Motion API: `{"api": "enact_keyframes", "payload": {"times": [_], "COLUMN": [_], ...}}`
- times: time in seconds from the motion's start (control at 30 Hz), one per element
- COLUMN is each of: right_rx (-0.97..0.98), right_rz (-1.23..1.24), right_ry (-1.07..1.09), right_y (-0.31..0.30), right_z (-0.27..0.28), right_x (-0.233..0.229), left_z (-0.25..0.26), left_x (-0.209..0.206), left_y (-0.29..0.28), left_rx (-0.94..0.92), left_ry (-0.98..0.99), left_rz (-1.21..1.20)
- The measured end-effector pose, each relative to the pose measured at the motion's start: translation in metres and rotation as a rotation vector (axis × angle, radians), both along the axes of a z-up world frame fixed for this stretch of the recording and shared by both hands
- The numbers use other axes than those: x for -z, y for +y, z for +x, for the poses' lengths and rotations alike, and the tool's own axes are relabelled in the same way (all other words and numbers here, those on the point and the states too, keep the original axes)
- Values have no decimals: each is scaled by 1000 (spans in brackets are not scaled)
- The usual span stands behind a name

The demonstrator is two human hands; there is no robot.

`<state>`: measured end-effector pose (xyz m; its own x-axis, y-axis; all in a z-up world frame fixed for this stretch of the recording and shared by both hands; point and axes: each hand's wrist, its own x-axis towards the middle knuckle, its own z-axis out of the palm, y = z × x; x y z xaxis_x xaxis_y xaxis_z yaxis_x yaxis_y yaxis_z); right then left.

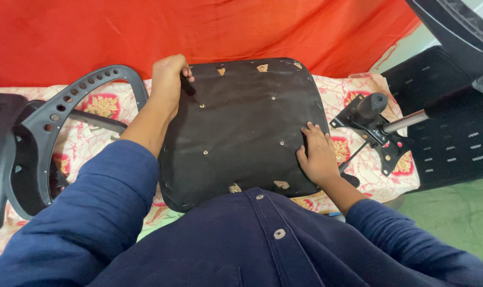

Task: The person uses a screwdriver to remove screws from the underside of a black chair seat. They work systematically around the perimeter and center of the seat, loosening and removing fasteners to detach the seat from its frame.

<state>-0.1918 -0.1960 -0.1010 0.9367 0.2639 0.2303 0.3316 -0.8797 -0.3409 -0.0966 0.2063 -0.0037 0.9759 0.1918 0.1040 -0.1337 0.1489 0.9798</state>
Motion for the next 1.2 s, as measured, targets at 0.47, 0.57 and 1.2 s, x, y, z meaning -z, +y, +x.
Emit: {"api": "enact_keyframes", "payload": {"times": [0.47,0.57,1.2], "right_rx": [88,103,61], "right_rz": [-39,-40,-68], "right_ry": [29,40,89], "right_y": [9,10,7], "right_z": [-15,-15,-22], "right_x": [5,5,-3], "left_z": [-29,-34,-115], "left_x": [-13,-5,11], "left_y": [6,10,-93], "left_rx": [279,185,392], "left_ry": [65,97,-625], "left_rz": [-6,-161,1186]}}
